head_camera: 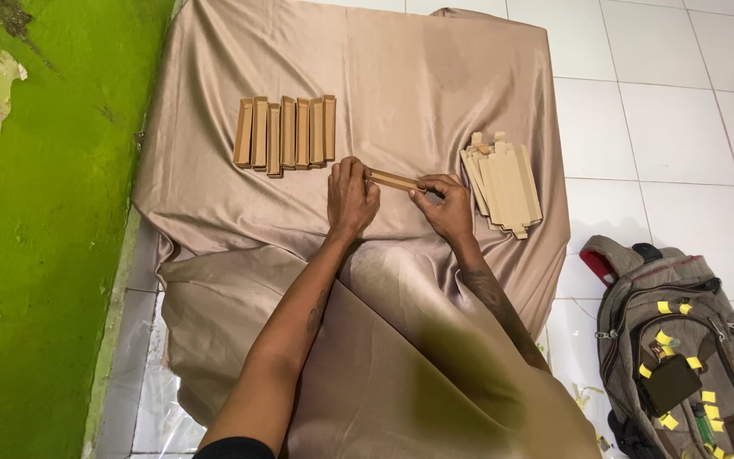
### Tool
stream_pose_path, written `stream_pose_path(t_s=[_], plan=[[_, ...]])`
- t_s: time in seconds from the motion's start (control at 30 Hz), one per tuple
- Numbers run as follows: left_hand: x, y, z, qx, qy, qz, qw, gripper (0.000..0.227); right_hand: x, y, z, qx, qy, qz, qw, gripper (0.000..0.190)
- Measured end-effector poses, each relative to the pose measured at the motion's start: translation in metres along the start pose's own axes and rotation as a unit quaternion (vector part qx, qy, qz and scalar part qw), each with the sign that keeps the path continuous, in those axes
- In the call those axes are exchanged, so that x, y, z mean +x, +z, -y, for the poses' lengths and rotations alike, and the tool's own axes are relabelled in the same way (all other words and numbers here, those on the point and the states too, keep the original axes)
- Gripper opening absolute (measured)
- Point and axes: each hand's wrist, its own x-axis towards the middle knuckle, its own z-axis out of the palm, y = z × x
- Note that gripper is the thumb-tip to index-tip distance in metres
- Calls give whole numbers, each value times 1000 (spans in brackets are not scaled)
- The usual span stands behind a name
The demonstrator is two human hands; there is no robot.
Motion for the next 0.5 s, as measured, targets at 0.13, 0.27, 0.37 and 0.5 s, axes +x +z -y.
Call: stream_pose_path(t_s=[0.13,0.27,0.37,0.5], plan=[[-2,6,0,18,4,-38,999,14,-2,2,-17,4,25,10,1000,5],[-3,3,-5,51,13,-67,996,11,-3,3,-19,9,24,9,1000,2],[-1,0,-7,51,20,-62,997,10,-2,3,-17,6,19,11,1000,2],[-2,-17,-18,26,33,10,999,16,0,-1,-3,1,4,37,999,13]])
